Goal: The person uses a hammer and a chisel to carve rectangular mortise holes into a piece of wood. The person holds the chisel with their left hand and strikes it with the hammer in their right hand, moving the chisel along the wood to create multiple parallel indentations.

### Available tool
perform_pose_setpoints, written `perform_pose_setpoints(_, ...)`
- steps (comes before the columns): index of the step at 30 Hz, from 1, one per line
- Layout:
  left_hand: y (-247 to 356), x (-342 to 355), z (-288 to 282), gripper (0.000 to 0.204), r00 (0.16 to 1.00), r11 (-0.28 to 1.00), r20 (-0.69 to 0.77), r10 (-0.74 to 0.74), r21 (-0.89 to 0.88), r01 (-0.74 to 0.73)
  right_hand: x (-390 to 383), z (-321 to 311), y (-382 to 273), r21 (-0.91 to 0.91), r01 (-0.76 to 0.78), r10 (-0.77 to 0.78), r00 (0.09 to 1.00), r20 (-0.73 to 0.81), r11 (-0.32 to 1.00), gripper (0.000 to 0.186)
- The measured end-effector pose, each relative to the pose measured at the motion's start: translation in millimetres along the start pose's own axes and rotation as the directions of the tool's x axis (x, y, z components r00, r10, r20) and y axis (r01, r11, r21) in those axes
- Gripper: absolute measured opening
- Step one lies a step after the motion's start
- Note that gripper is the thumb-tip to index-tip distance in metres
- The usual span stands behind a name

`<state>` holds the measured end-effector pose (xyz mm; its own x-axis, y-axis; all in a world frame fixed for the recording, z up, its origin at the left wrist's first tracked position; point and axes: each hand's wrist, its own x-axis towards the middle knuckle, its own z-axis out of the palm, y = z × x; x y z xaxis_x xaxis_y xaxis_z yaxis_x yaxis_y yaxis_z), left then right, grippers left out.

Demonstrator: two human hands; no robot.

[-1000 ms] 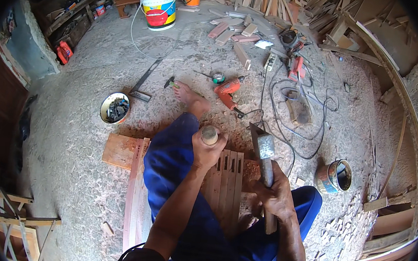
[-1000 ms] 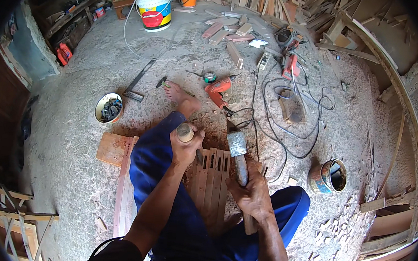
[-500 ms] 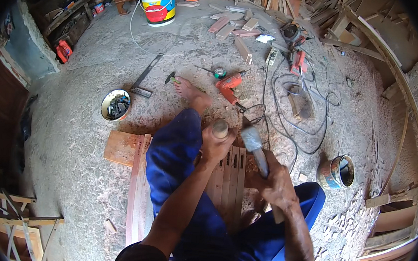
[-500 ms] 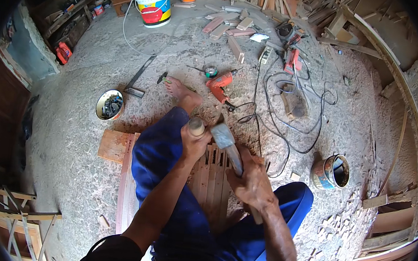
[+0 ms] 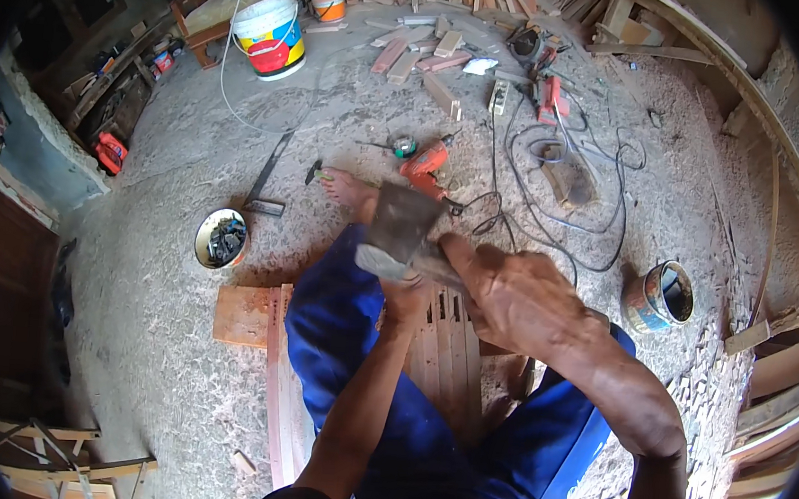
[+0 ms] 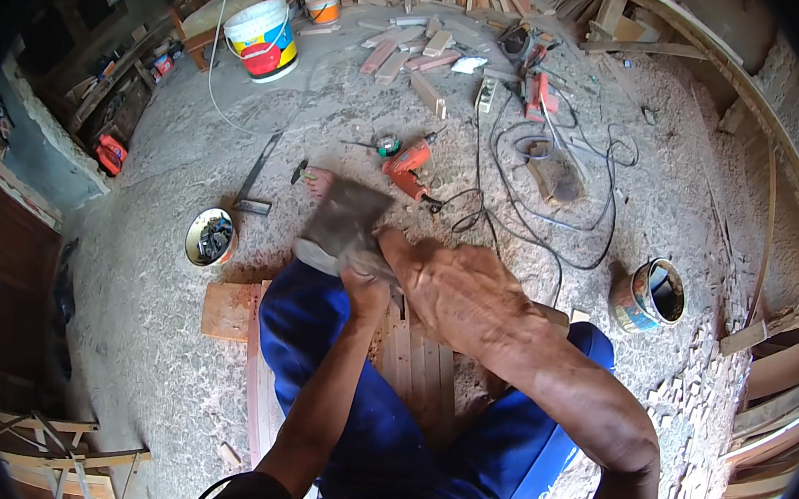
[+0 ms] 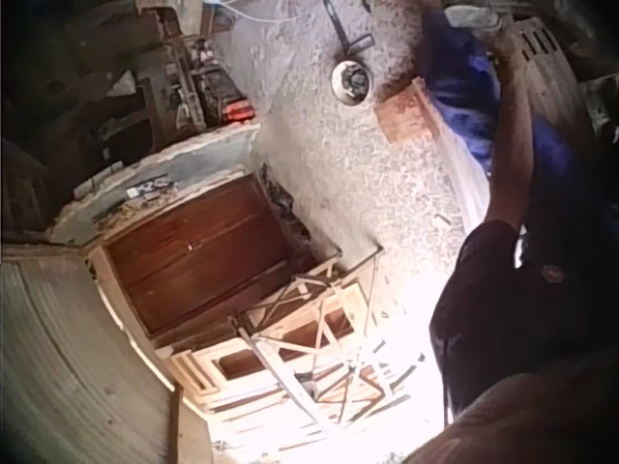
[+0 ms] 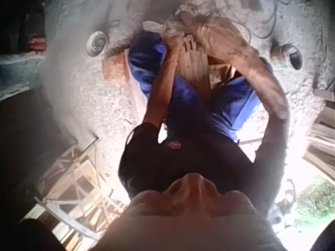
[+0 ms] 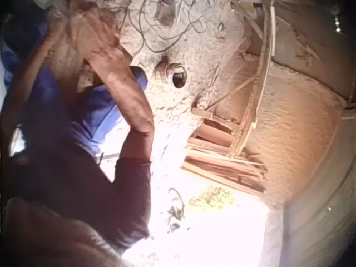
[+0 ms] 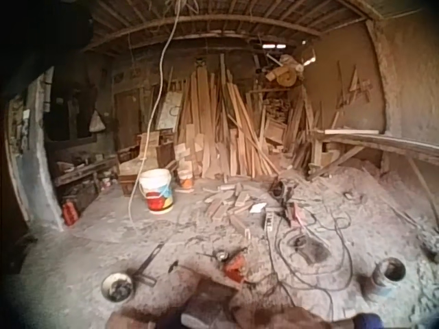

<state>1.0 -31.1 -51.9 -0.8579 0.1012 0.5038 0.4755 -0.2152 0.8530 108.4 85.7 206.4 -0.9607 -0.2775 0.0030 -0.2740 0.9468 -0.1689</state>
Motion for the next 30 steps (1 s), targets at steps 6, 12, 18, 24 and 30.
perform_pose_setpoints(6,-7.0,-8.5,5.5,0.027,1.000,0.981,0.006,0.018,0.191,-0.018,2.7,43.7,20.8,-0.172,-0.040,0.061,0.991,0.120,0.984,0.054)
perform_pose_setpoints(12,-17.9,0.7,-12.7,0.019,0.947,0.965,0.187,-0.261,0.055,0.255,-0.5,15.5,12.0,0.047,-0.028,0.027,1.000,0.009,0.999,0.053)
perform_pose_setpoints(18,26.8,-25.7,13.7,0.022,0.992,0.975,0.105,0.066,0.205,-0.087,-14.3,53.4,36.7,0.130,-0.138,0.123,0.985,0.117,0.982,0.060)
perform_pose_setpoints(24,23.3,19.8,-11.7,0.010,0.942,0.918,0.022,-0.335,-0.217,0.331,-27.4,69.8,36.9,0.406,-0.204,0.233,0.972,-0.023,0.891,0.059)
perform_pose_setpoints(30,18.7,-1.7,8.3,0.009,0.981,0.980,0.065,-0.181,-0.073,0.186,-36.0,74.2,49.1,0.457,-0.210,0.273,0.959,-0.076,0.864,0.051)
